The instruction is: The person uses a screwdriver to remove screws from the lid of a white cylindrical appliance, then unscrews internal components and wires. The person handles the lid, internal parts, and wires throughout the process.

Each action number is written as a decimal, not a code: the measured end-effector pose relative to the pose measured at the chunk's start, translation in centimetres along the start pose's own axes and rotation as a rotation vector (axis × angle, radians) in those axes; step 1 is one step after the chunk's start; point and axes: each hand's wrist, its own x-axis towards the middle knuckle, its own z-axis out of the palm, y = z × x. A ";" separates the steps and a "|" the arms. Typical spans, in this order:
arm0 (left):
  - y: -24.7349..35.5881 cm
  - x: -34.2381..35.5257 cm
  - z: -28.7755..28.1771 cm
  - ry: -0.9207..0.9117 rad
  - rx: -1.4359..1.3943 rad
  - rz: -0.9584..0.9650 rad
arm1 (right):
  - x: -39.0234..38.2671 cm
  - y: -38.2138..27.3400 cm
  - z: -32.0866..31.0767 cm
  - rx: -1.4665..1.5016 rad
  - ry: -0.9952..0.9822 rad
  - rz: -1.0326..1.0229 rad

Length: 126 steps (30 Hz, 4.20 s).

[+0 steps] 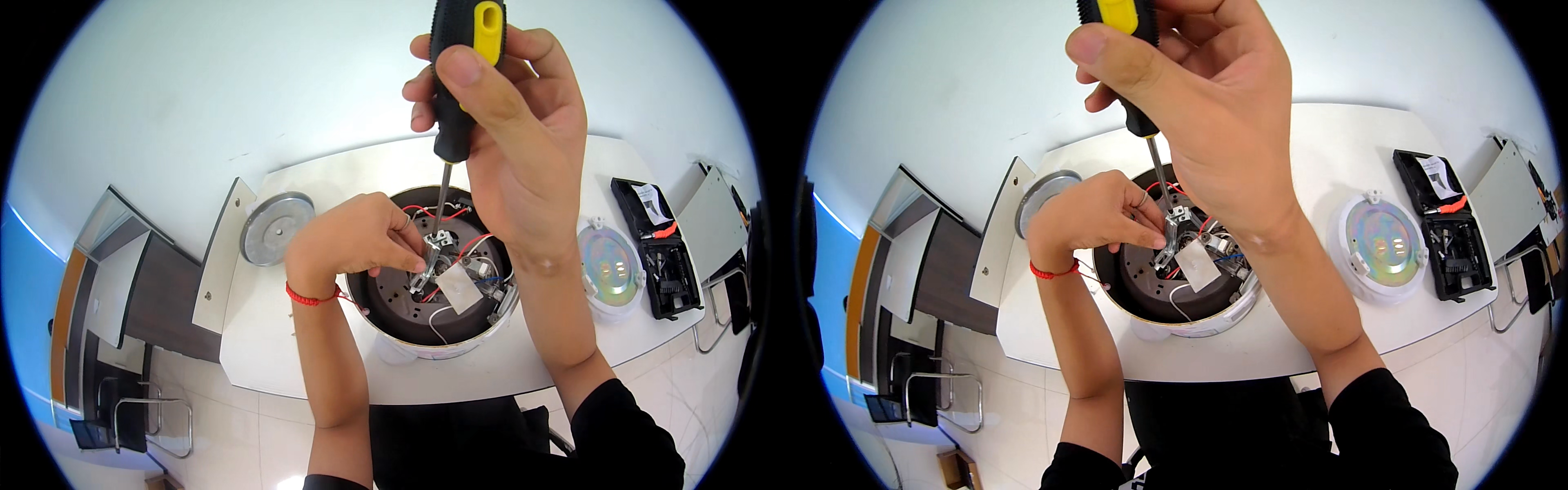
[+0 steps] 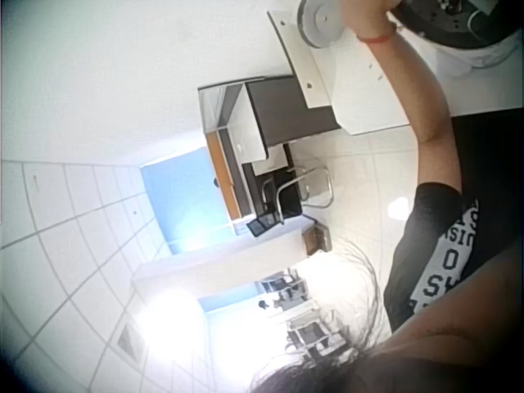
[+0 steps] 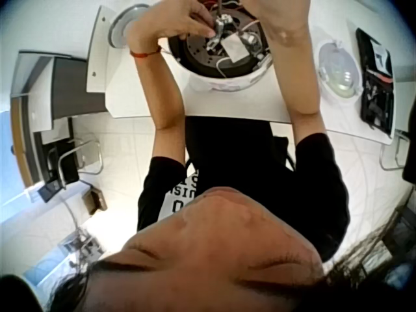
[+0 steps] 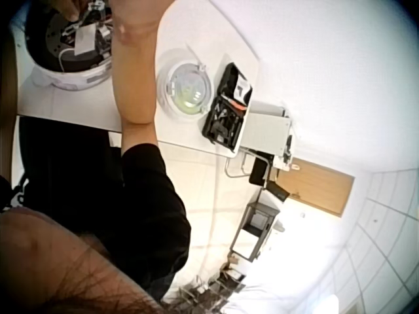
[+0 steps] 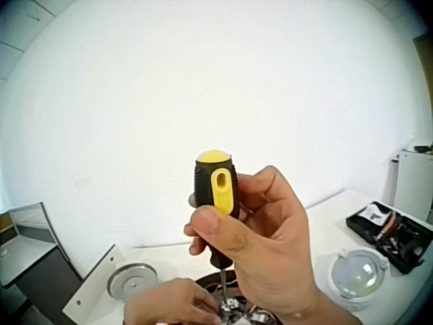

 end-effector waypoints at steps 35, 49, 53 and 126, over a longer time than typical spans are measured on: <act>-3.4 2.2 -0.4 -0.133 -0.063 0.203 | 0.1 0.1 0.6 0.478 -0.126 0.135; -2.9 1.8 -0.4 -0.134 -0.051 0.180 | 0.5 -0.2 0.1 0.358 -0.025 0.187; -2.8 1.9 -0.3 -0.138 -0.074 0.194 | 0.2 -0.3 0.9 0.193 0.051 0.189; -5.5 -0.6 5.1 0.467 0.111 0.409 | 4.8 0.4 -2.2 0.215 -0.070 0.246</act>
